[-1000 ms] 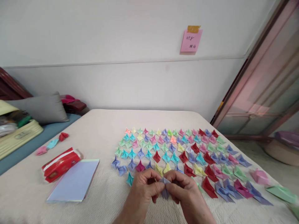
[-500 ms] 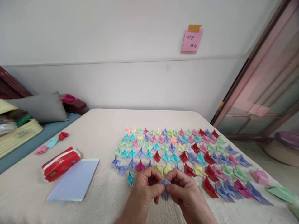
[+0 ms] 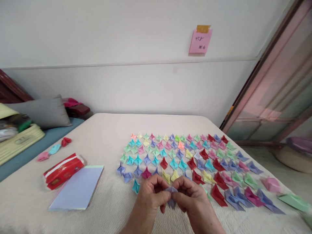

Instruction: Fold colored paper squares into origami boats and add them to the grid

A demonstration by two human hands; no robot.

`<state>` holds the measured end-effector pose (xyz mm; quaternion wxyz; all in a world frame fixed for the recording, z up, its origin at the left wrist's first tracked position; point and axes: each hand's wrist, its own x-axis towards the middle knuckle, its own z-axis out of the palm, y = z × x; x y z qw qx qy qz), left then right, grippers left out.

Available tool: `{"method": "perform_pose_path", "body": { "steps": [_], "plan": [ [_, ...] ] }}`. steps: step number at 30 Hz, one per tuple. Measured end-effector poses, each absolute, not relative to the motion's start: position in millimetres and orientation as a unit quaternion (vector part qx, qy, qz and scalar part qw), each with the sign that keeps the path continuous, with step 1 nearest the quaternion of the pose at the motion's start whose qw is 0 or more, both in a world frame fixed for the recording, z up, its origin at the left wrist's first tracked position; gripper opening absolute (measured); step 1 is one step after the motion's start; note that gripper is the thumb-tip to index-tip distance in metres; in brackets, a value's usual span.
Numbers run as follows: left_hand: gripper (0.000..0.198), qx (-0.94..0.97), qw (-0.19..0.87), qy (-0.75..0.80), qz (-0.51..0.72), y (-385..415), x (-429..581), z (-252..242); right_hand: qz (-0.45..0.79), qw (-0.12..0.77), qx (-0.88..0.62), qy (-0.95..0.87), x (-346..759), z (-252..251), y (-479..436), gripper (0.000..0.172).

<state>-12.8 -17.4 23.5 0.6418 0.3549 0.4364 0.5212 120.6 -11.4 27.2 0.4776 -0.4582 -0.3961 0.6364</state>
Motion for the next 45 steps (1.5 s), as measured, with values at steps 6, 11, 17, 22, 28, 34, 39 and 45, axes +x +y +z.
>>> {"method": "perform_pose_path", "body": {
  "steps": [6,11,17,22,28,34,39,45],
  "plan": [
    [0.008,0.386,0.631,0.438,0.511,-16.8,-12.9,23.7,0.629,0.492,-0.466,-0.381,120.9,28.7,-12.4,0.011],
    [0.004,0.366,0.608,0.445,0.546,-17.8,-10.2,21.7,0.640,0.494,-0.452,-0.377,119.0,31.6,-11.2,0.012],
    [0.003,0.354,0.599,0.446,0.563,-20.0,-10.1,17.5,0.642,0.500,-0.447,-0.372,117.9,28.8,-12.8,0.013],
    [0.006,0.377,0.580,0.451,0.564,-21.2,-8.1,15.8,0.630,0.531,-0.437,-0.362,115.4,26.1,-13.4,0.016],
    [0.007,0.402,0.572,0.442,0.562,-19.6,-8.9,12.7,0.623,0.534,-0.430,-0.377,118.4,21.3,-13.2,0.015],
    [0.005,0.417,0.591,0.418,0.550,-21.7,-10.9,22.2,0.585,0.546,-0.409,-0.439,123.5,20.5,-13.8,0.015],
    [0.007,0.410,0.598,0.415,0.550,-21.1,-11.3,29.3,0.573,0.539,-0.389,-0.479,124.5,20.2,-11.8,0.017],
    [0.010,0.417,0.581,0.419,0.560,-22.5,-17.0,31.9,0.633,0.489,-0.370,-0.472,132.1,16.2,-7.6,0.016]
  ]
}}
